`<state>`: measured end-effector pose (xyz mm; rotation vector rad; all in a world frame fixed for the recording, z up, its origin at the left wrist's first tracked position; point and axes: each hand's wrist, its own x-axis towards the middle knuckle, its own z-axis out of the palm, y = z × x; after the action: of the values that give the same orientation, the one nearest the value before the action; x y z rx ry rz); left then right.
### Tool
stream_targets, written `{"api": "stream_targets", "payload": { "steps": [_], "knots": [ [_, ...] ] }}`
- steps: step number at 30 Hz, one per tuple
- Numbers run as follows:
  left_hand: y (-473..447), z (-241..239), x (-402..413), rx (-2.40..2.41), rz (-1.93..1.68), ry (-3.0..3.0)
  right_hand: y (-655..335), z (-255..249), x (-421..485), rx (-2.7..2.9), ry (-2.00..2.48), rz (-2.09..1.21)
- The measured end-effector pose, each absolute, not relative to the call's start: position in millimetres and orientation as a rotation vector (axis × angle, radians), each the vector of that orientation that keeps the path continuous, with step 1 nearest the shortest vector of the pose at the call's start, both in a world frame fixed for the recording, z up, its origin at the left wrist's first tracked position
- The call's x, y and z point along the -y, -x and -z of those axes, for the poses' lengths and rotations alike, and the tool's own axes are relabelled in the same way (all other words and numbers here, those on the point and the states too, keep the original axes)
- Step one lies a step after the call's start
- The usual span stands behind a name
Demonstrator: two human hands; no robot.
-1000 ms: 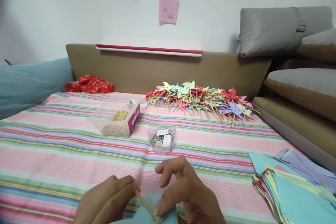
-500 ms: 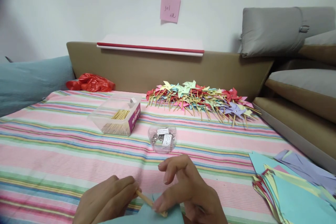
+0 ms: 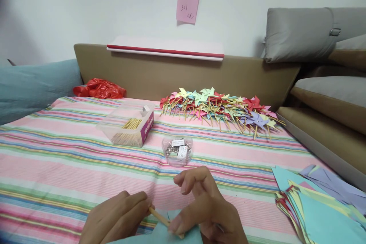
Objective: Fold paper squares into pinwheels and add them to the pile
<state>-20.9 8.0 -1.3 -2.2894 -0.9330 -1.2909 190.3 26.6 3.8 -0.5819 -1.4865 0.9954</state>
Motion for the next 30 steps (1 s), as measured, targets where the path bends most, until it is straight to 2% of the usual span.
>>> {"api": "stream_targets", "payload": {
  "steps": [22,30],
  "knots": [
    [21,4,-7,0.952,1.292,2.279,-194,-13,-27,1.675,0.508,-0.970],
    [17,-5,-5,0.999,1.289,2.262,-205,4,-52,1.858,0.315,-0.800]
  ]
}}
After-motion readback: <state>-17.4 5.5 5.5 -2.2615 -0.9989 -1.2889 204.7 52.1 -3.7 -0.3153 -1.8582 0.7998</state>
